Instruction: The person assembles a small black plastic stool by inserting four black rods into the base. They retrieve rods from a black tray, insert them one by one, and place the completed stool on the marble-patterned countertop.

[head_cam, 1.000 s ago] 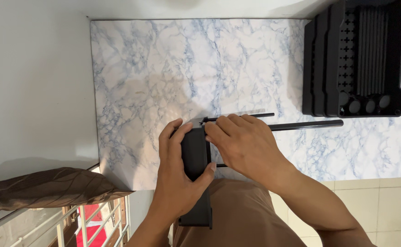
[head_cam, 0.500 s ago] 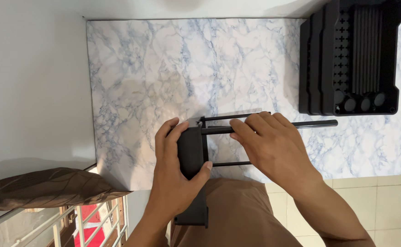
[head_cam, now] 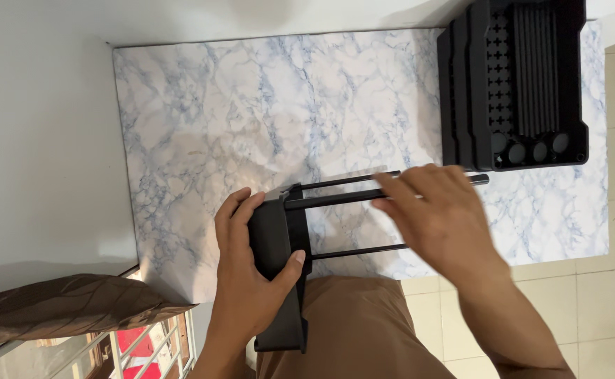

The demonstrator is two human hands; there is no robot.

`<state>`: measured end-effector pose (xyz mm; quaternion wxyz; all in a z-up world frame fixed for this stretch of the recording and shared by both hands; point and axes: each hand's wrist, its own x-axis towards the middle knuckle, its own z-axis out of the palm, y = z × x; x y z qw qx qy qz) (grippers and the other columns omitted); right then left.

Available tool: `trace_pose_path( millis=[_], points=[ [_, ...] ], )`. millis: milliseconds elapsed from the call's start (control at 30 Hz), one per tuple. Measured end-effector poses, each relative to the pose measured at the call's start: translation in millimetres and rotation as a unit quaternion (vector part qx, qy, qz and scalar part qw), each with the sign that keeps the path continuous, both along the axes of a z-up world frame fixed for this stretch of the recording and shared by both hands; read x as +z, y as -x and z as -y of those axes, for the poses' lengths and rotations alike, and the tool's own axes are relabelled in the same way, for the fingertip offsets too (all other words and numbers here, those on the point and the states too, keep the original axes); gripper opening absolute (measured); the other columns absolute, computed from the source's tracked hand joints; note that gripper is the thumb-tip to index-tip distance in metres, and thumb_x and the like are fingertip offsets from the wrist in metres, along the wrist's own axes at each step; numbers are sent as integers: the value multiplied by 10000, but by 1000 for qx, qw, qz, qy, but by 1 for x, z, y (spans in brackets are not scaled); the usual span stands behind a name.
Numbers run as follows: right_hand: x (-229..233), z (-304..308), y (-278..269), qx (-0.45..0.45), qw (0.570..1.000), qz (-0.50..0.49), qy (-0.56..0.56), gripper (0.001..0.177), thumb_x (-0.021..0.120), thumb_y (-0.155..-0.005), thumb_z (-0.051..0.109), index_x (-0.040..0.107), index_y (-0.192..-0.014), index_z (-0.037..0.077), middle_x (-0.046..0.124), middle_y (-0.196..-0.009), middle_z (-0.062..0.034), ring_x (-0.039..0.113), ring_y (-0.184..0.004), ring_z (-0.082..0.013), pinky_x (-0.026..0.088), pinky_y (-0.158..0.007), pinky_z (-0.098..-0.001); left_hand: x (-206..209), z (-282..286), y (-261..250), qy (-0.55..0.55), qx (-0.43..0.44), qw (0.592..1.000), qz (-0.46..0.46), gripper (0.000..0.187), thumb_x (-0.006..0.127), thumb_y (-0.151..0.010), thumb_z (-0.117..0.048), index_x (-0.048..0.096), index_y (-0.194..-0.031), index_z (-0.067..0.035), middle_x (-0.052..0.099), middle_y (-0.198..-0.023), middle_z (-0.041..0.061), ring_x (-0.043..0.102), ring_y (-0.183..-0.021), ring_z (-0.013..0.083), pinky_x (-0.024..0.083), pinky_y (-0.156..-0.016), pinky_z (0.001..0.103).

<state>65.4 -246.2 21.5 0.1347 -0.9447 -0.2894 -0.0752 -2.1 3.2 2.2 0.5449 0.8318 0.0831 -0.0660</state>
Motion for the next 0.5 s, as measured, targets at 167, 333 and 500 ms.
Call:
trace_pose_path(
  millis=[167, 333, 500],
  points=[
    [7, 34, 3, -39, 999, 0, 3, 279, 782, -896, 230, 747, -1080, 22, 675, -883, -80, 627, -823, -231, 469, -753, -385, -1, -1, 0, 3, -6, 1000, 5, 835, 810, -725, -113, 432, -1470, -94, 322, -1559, 150, 417, -1438, 344, 422, -1129, 443],
    [3, 41, 2, -39, 998, -42, -6, 214, 810, -877, 175, 748, -998, 9, 667, -835, -80, 607, -767, -240, 444, -669, -380, 0, 0, 1, 6, -5, 1000, 2, 837, 805, -722, -113, 429, -1469, -98, 325, -1562, 143, 430, -1431, 338, 444, -1114, 437],
    [8, 37, 3, -52, 998, -22, 17, 262, 803, -884, 220, 761, -1055, 25, 696, -898, -72, 640, -846, -246, 465, -837, -413, 2, 1, -1, 28, 2, 1000, -14, 827, 803, -732, -111, 427, -1468, -103, 308, -1572, 136, 444, -1423, 331, 469, -1099, 428]
  ],
)
